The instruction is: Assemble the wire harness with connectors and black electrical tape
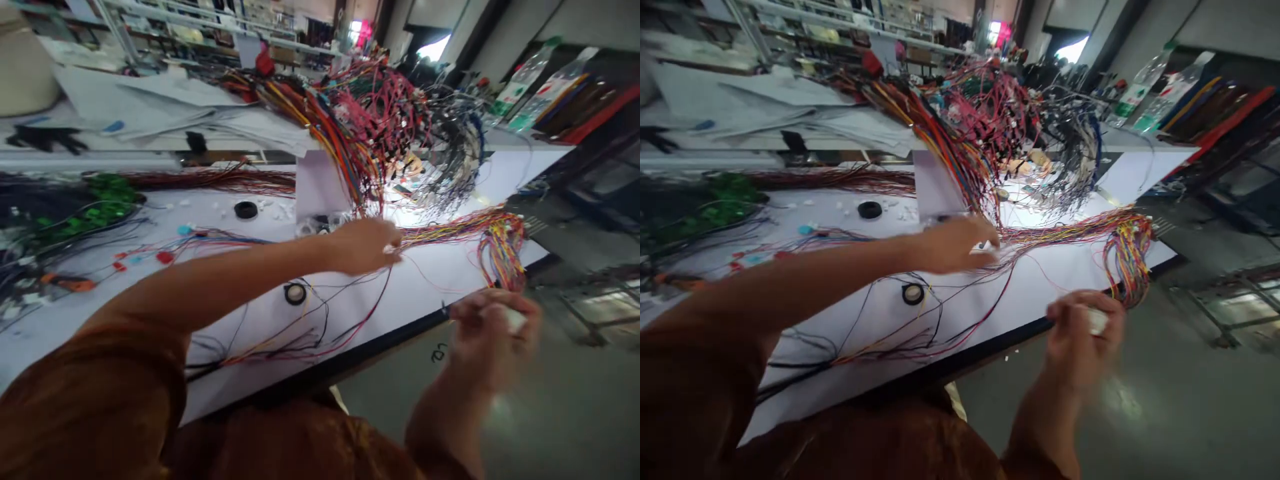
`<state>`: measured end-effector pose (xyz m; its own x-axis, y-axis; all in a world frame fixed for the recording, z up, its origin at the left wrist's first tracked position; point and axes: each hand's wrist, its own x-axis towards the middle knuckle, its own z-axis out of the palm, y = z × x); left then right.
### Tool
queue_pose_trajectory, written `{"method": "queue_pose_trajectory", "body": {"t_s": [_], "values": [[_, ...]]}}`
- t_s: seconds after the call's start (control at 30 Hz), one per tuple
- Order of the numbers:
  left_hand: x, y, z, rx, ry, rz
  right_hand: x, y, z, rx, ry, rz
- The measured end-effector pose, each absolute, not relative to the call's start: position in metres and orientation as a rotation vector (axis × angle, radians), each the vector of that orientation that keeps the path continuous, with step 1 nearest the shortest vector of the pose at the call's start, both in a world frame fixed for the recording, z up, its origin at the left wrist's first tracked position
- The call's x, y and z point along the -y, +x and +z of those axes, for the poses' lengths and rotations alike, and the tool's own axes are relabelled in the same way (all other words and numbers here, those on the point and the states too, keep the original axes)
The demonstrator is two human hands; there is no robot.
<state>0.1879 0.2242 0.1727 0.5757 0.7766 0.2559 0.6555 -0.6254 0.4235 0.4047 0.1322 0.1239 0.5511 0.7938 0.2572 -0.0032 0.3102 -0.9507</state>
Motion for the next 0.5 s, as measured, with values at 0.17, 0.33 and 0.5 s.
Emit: {"method": "queue_pose_trajectory", "body": {"t_s": [0.17, 0.33, 0.5], "values": [[-0.116, 0.161, 0.099, -0.819, 1.545, 0.853, -0.11, 0.334, 0.075, 1.889, -0.907, 0.844], [-0.057, 0.109, 0.086, -1.03, 1.001, 1.354, -0.075, 0.293, 0.056, 2.275, -0.572, 1.099], [-0.004, -0.008, 0.102, -1.123, 0.548, 2.143, -0.071, 0.296, 0.037, 2.505, -0.435, 1.241]]}}
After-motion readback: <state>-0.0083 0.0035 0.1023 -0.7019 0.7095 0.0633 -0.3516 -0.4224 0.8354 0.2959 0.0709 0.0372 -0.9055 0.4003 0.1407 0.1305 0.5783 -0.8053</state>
